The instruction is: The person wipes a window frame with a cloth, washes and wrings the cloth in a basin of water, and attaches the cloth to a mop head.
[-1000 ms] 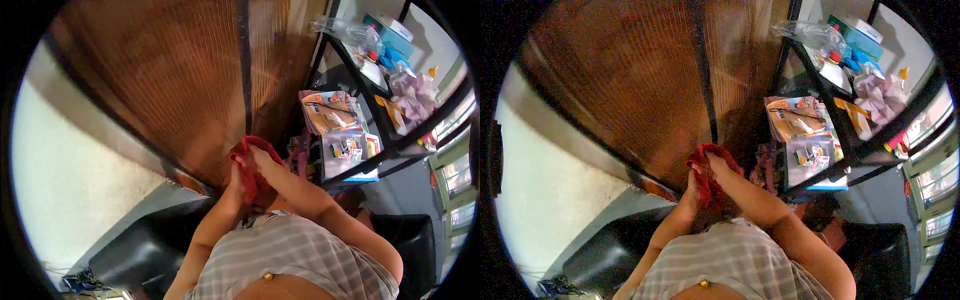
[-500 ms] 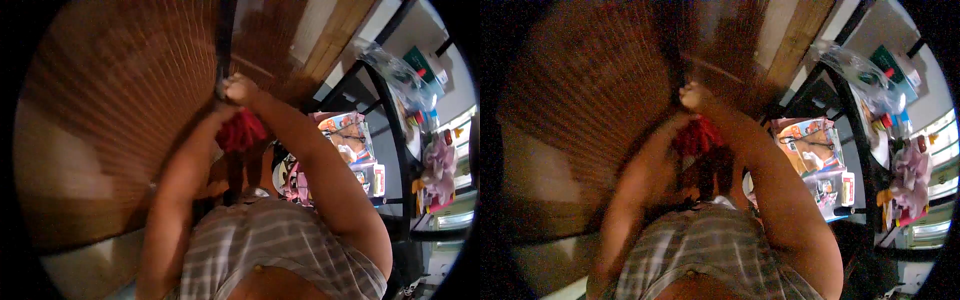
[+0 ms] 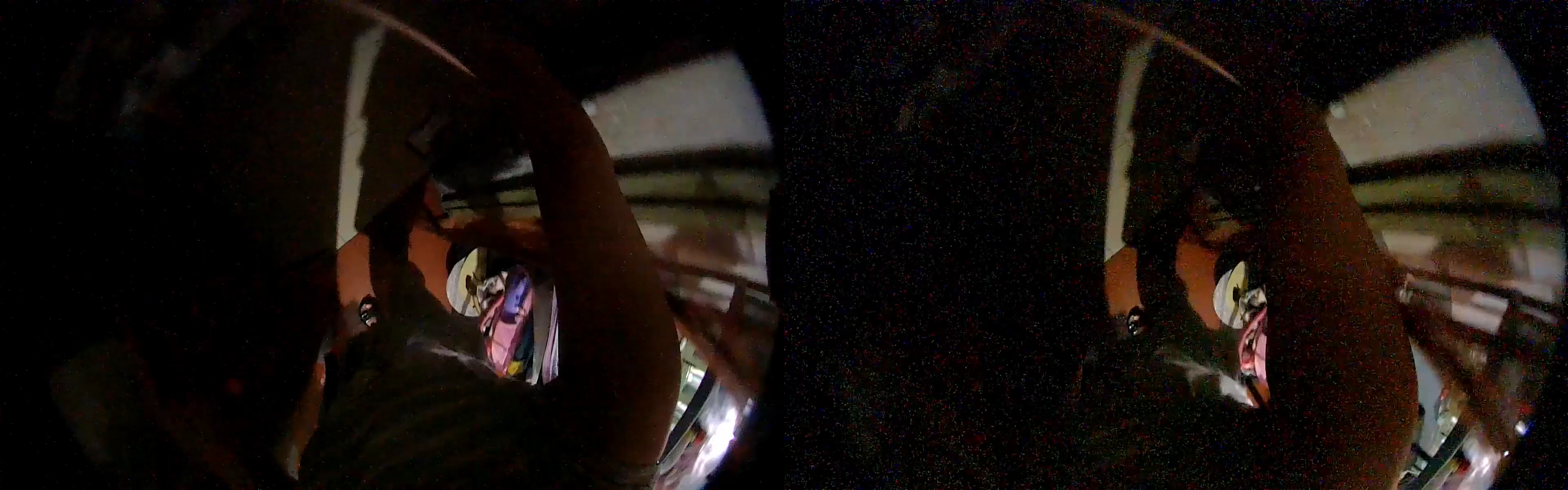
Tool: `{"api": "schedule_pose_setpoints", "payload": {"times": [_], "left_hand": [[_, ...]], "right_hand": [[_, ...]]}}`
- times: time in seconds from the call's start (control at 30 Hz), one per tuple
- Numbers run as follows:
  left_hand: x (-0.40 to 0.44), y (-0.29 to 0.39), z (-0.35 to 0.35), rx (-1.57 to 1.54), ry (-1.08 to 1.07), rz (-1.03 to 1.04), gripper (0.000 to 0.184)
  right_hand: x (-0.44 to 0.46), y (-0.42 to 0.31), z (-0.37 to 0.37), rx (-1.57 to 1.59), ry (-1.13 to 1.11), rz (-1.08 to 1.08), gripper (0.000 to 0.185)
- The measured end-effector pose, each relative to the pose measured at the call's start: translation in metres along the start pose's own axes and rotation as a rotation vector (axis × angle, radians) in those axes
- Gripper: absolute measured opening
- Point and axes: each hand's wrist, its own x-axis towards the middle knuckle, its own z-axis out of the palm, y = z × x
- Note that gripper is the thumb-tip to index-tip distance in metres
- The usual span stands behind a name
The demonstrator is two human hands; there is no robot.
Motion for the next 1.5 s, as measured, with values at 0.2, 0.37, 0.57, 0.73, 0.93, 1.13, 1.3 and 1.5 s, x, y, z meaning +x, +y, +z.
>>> {"api": "schedule_pose_setpoints", "payload": {"times": [0.2,0.37,0.57,0.73,0.93,1.13,1.3,1.5], "left_hand": [[-0.030,-0.056,-0.010,0.132,0.299,-0.178,0.038],[-0.036,-0.052,-0.019,0.185,0.307,-0.189,0.041],[-0.066,-0.038,-0.047,0.201,0.149,-0.073,0.045],[-0.107,-0.022,-0.062,0.163,-0.087,0.048,0.048],[-0.178,-0.006,-0.012,0.135,-0.419,0.079,0.053],[-0.290,-0.032,0.046,0.280,-0.789,-0.018,0.057],[-0.376,-0.109,0.001,0.501,-1.021,-0.144,0.052],[-0.437,-0.180,-0.107,0.574,-0.803,-0.190,0.045]], "right_hand": [[0.049,0.036,0.054,-0.007,-0.068,0.016,0.027],[0.035,0.033,0.049,-0.002,-0.082,0.022,0.028],[-0.054,-0.027,0.051,0.053,-0.115,-0.067,0.030],[-0.191,-0.140,0.048,0.121,-0.200,-0.204,0.032],[-0.393,-0.233,0.058,0.200,-0.511,-0.310,0.034],[-0.601,-0.258,0.066,0.305,-0.795,-0.247,0.036],[-0.717,-0.263,0.056,0.373,-0.855,-0.169,0.037],[-0.844,-0.229,0.028,0.535,-0.987,0.057,0.039]]}}
